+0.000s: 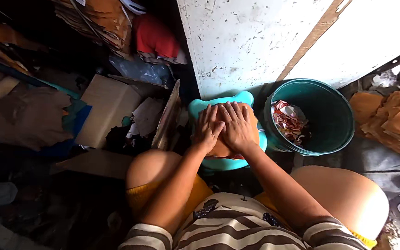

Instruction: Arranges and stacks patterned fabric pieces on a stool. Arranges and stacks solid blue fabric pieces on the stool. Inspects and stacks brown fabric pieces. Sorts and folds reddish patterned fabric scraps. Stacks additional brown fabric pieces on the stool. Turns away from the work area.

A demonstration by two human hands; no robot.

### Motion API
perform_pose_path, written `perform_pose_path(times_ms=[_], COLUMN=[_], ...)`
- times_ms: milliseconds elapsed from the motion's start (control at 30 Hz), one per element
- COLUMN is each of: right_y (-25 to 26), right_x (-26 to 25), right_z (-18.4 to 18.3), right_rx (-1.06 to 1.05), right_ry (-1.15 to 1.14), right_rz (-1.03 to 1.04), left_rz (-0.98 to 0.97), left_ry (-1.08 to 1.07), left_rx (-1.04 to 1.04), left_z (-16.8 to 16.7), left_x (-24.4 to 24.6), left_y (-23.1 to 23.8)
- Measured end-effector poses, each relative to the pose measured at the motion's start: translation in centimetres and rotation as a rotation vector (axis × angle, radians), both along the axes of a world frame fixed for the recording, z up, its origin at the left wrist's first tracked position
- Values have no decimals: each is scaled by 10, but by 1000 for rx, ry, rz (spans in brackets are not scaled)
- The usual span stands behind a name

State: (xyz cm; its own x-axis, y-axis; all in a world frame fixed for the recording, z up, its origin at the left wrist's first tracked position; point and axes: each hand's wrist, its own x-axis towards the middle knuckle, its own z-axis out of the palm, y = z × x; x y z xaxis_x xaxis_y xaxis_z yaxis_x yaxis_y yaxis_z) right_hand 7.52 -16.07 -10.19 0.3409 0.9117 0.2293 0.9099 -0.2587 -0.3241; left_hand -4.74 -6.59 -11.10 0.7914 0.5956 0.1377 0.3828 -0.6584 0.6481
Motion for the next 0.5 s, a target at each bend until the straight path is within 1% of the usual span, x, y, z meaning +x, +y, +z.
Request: perform_pose_path(times_ms=[100, 167, 300, 400, 500], right_y=[-6, -12, -23, -36, -57], right_x=[12, 21, 32, 55, 85], right_z=[-2, -8, -20, -20, -9], right_rx=[43, 72, 90, 65, 212], right_ry=[51, 103, 290, 426, 497], right_rz=[-2, -46, -126, -189, -272], left_rz=[-12, -25, -29, -34, -38], left_ry=[-16, -27, -12, 67, 249], left_rx=[48, 74, 49, 9, -22], left_z=[-5, -8, -10, 4, 39], left_x=[0, 0, -3, -4, -7], left_y=[4, 8, 7, 9, 17])
